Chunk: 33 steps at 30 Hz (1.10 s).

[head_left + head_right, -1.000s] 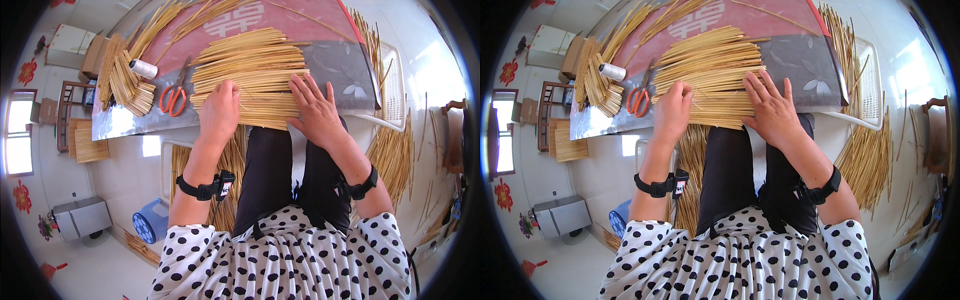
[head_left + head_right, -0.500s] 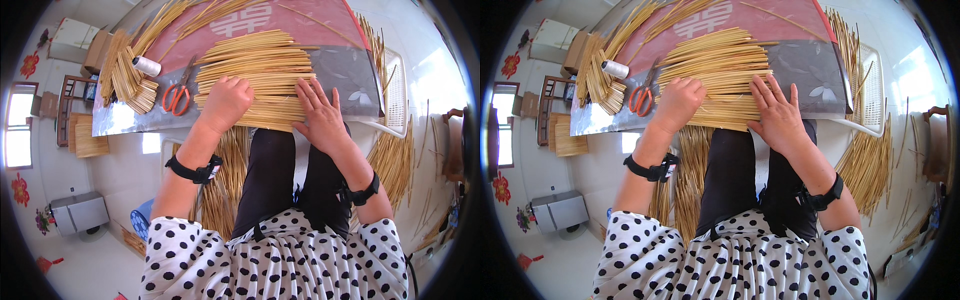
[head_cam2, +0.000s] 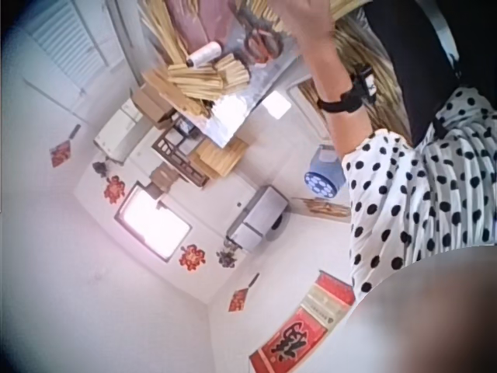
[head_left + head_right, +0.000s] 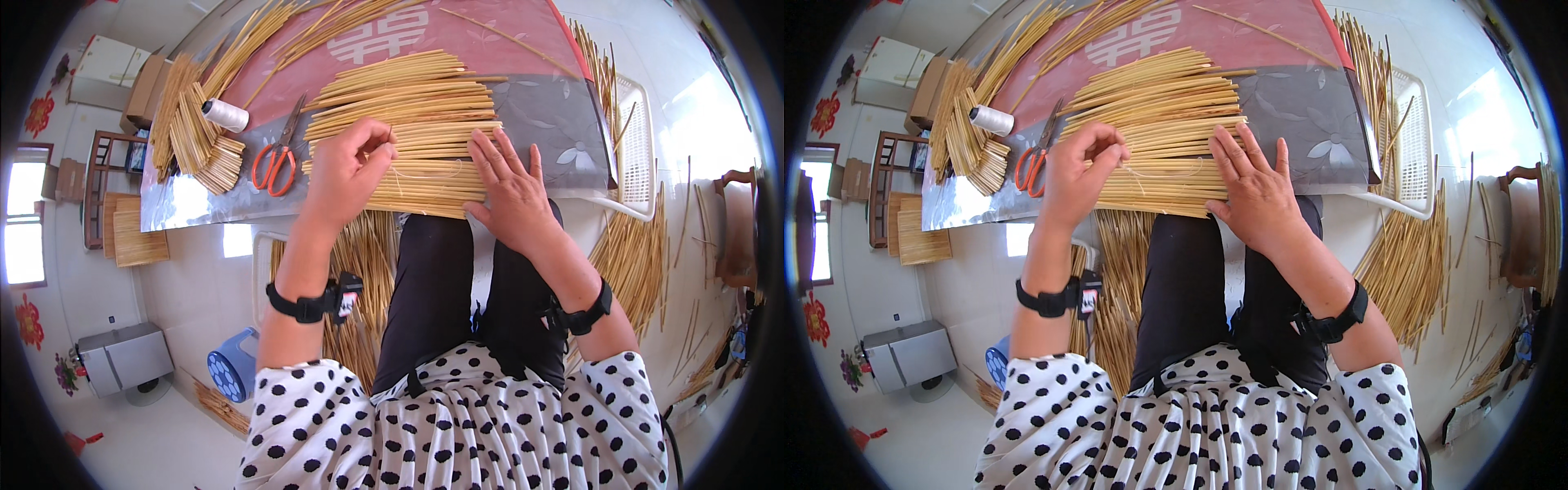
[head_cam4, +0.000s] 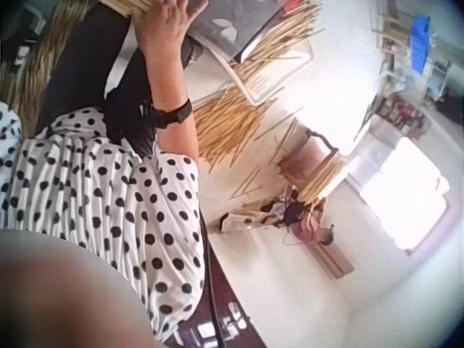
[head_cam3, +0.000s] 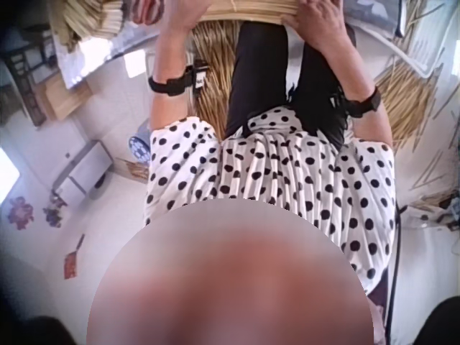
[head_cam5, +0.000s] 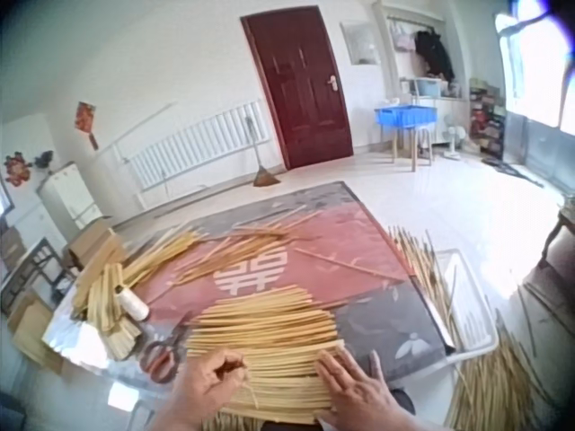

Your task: The person is weaving or binding long dried stalks or straw together using thread and a needle.

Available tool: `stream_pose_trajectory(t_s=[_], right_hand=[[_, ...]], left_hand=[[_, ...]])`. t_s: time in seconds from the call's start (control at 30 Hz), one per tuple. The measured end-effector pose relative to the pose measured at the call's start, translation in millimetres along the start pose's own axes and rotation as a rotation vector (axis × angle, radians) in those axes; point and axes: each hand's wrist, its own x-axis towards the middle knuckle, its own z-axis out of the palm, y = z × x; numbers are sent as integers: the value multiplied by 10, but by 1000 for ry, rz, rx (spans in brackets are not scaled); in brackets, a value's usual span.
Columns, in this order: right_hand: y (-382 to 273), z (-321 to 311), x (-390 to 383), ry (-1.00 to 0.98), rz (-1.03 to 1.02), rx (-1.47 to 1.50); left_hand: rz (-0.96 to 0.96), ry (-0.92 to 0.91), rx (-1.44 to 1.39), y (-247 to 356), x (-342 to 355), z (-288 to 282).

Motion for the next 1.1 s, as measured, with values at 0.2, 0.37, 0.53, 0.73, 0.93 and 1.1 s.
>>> stream_pose_trajectory(t_s=[0.2, 0.37, 0.53, 0.73, 0.93, 1.1], right_hand=[[10, 9, -17, 49, -20, 29], [-2, 9, -19, 57, -18, 26], [-107, -15, -63, 3, -3, 21], [-137, 0, -74, -22, 14, 6], [-147, -16, -64, -55, 22, -16], [-137, -1, -67, -62, 22, -13]], left_hand=[[36, 129, -828, 181, -393, 33], [32, 82, -1005, 114, -516, 135], [77, 132, -1132, 99, -556, 130], [-191, 86, -834, 216, -493, 266], [-186, 49, -80, 163, -283, 637], [-100, 146, 162, 142, -272, 791]])
